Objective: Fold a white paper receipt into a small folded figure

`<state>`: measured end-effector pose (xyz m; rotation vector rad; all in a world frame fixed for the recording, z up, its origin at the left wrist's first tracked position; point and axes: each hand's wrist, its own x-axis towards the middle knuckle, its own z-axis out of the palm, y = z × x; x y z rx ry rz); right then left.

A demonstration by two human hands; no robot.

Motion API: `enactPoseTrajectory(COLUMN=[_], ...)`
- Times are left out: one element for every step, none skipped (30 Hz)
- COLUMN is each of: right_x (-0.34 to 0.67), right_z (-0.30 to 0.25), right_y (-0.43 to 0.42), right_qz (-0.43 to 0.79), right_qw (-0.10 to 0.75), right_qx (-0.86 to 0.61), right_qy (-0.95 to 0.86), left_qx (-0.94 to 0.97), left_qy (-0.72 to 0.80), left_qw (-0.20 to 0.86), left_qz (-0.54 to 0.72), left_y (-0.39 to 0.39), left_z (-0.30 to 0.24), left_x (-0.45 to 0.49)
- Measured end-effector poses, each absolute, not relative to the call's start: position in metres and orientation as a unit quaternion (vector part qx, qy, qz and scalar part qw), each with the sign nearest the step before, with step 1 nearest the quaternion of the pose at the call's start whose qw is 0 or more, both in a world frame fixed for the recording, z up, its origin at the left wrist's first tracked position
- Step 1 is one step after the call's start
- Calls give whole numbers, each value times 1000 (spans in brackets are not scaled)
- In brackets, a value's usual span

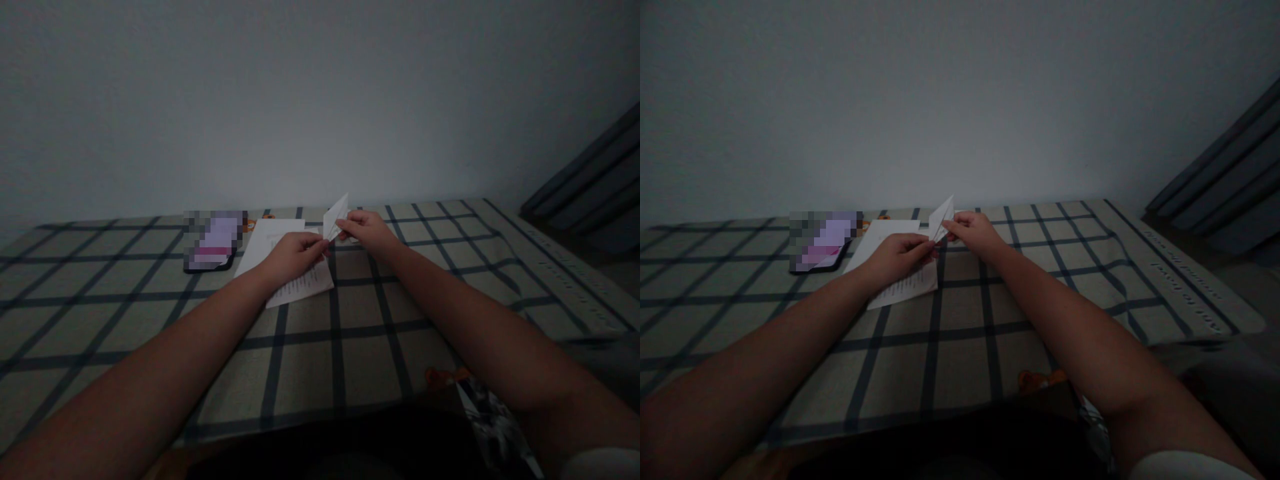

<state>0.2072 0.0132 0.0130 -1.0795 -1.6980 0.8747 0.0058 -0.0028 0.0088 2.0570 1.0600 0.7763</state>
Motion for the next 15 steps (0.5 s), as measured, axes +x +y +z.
enactPoseTrajectory(right_x=[207, 207, 207, 207, 207, 207, 207, 208, 208, 209, 209, 210, 210, 210, 210], right_z=[13, 12, 12, 11, 10, 9, 9, 8, 8, 8, 8, 8, 8, 8, 8], right_y=[13, 14, 14, 15, 15, 15, 16, 16, 17, 17, 17, 17, 17, 17, 17], right_qz=[355, 356, 357, 356, 354, 351, 347, 345, 345, 345, 345, 342, 340, 336, 334], right_qw=[456, 456, 456, 456, 458, 458, 459, 458, 457, 455, 453, 450, 448, 447, 447], right_qx=[-439, -441, -441, -441, -441, -440, -440, -440, -440, -440, -441, -442, -442, -442, -441], right_qy=[-688, -687, -686, -686, -686, -688, -690, -691, -692, -692, -694, -696, -699, -701, -703], left_qx=[788, 785, 780, 775, 771, 768, 768, 769, 773, 777, 781, 786, 790, 793, 794], left_qy=[407, 407, 406, 406, 406, 407, 407, 407, 406, 404, 402, 399, 397, 397, 398], left_qw=[353, 364, 376, 387, 397, 402, 403, 402, 398, 393, 387, 381, 374, 368, 363], left_qz=[297, 295, 293, 291, 289, 288, 287, 284, 282, 280, 279, 279, 278, 279, 281], left_y=[-3, -2, -2, -2, -1, -1, 0, 0, 1, 1, 2, 2, 3, 3, 4], left_z=[9, 9, 9, 9, 9, 9, 9, 9, 9, 8, 8, 7, 7, 6, 5], left_x=[6, 5, 5, 5, 5, 5, 5, 5, 5, 5, 5, 5, 5, 5, 4])
